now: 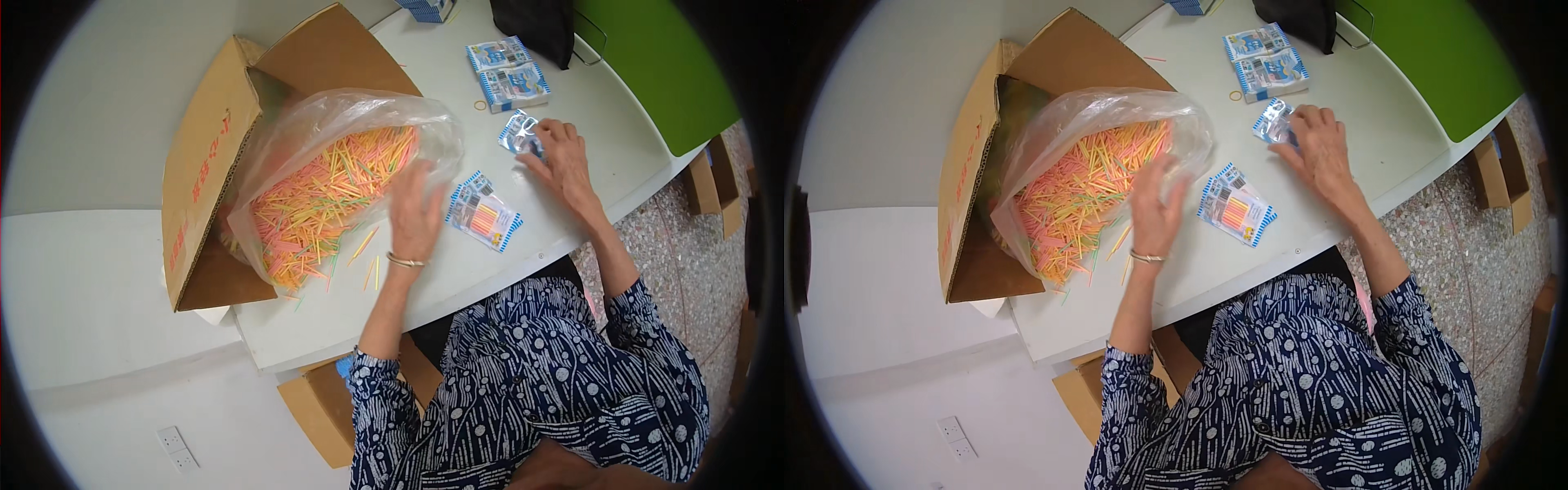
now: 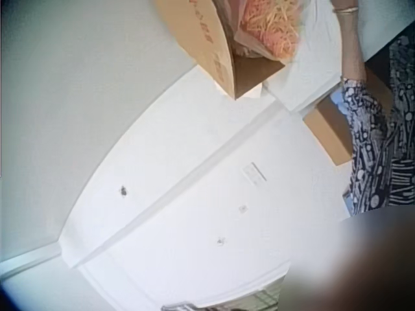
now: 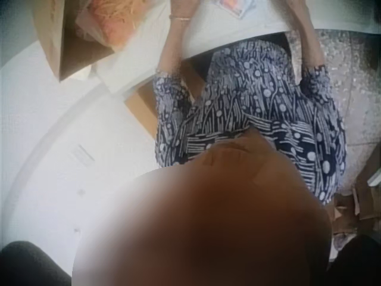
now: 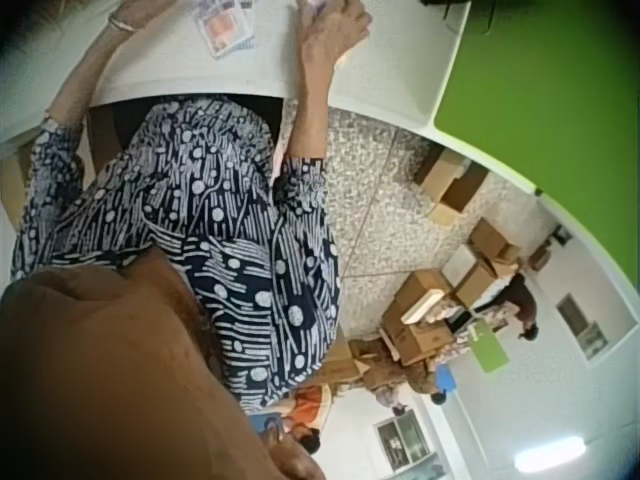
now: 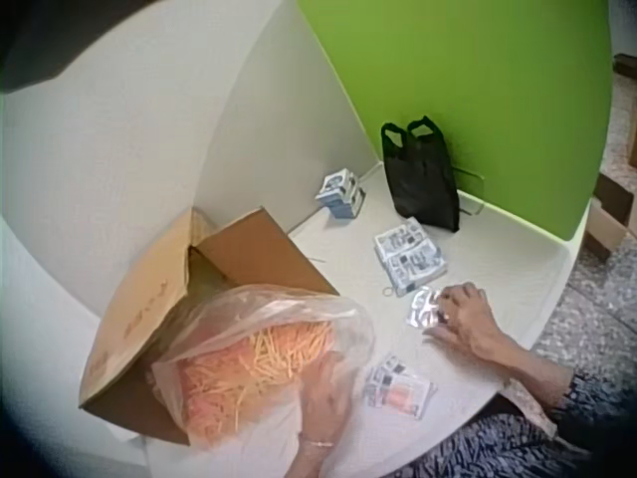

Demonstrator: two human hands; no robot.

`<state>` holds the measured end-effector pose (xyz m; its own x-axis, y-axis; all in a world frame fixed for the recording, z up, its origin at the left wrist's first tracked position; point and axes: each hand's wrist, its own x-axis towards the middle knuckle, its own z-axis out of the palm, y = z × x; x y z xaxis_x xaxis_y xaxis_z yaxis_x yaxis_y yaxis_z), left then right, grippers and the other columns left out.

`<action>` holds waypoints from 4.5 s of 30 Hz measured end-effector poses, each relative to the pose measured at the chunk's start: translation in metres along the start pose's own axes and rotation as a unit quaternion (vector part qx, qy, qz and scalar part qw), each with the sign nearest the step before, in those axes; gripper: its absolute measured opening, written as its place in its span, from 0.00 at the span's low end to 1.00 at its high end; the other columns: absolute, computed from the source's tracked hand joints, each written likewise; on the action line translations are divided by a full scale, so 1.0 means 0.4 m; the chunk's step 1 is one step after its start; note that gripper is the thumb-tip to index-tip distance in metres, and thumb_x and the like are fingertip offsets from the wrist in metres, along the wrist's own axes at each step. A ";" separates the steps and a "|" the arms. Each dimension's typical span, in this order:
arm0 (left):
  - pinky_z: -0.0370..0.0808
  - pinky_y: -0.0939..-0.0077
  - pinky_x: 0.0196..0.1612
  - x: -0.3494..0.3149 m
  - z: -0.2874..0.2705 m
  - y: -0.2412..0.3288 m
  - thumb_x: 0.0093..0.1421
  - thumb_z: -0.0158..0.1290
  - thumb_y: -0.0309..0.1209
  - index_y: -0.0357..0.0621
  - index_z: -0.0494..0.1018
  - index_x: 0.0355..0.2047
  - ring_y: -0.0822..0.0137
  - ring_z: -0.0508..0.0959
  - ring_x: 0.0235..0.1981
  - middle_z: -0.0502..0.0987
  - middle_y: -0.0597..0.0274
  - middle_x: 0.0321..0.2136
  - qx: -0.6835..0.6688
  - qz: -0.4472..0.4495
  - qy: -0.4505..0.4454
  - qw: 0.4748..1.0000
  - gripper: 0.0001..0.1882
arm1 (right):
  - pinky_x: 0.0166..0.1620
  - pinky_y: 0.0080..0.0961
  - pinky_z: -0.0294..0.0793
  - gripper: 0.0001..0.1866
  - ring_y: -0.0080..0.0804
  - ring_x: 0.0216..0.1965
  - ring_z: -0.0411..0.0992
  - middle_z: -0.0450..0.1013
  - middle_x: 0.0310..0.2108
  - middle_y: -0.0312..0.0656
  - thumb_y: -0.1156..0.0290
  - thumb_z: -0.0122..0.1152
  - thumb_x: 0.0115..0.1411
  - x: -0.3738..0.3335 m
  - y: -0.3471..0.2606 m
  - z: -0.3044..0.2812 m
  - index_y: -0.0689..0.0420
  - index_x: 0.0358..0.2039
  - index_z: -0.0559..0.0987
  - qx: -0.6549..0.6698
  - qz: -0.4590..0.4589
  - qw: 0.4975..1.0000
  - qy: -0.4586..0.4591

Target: Manually counting and packing small yellow plastic sticks into blue and white plastic pouches.

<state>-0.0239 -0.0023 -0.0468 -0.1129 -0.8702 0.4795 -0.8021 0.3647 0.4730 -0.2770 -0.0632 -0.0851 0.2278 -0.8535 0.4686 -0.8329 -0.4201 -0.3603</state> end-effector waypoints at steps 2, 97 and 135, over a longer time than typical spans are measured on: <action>0.64 0.63 0.50 0.062 -0.025 -0.049 0.53 0.56 0.31 0.36 0.73 0.40 0.52 0.70 0.45 0.73 0.52 0.41 0.067 -0.022 0.031 0.997 0.15 | 0.46 0.38 0.62 0.19 0.41 0.44 0.63 0.67 0.42 0.45 0.61 0.63 0.51 0.001 0.019 0.021 0.62 0.38 0.75 -0.001 0.016 1.000 -0.016; 0.75 0.63 0.44 0.061 -0.151 -0.041 0.66 0.42 0.38 0.40 0.60 0.41 0.57 0.77 0.38 0.75 0.51 0.34 -0.549 -0.227 0.278 0.755 0.13 | 0.24 0.12 0.68 0.12 0.13 0.22 0.70 0.75 0.24 0.34 0.67 0.62 0.55 0.091 -0.318 0.055 0.64 0.33 0.80 0.682 0.224 0.610 -0.335; 0.65 0.73 0.50 -0.044 -0.108 0.025 0.68 0.36 0.37 0.36 0.62 0.49 0.68 0.69 0.46 0.71 0.53 0.47 -0.413 -0.203 0.053 0.887 0.18 | 0.24 0.12 0.66 0.11 0.13 0.24 0.68 0.74 0.24 0.34 0.69 0.59 0.57 0.065 -0.292 0.036 0.65 0.32 0.80 0.657 0.149 0.640 -0.369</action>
<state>-0.0046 0.0311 -0.0187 0.1767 -0.9652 0.1927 -0.0575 0.1853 0.9810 -0.1667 -0.0407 -0.0424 0.7374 -0.6658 -0.1136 0.1378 0.3129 -0.9397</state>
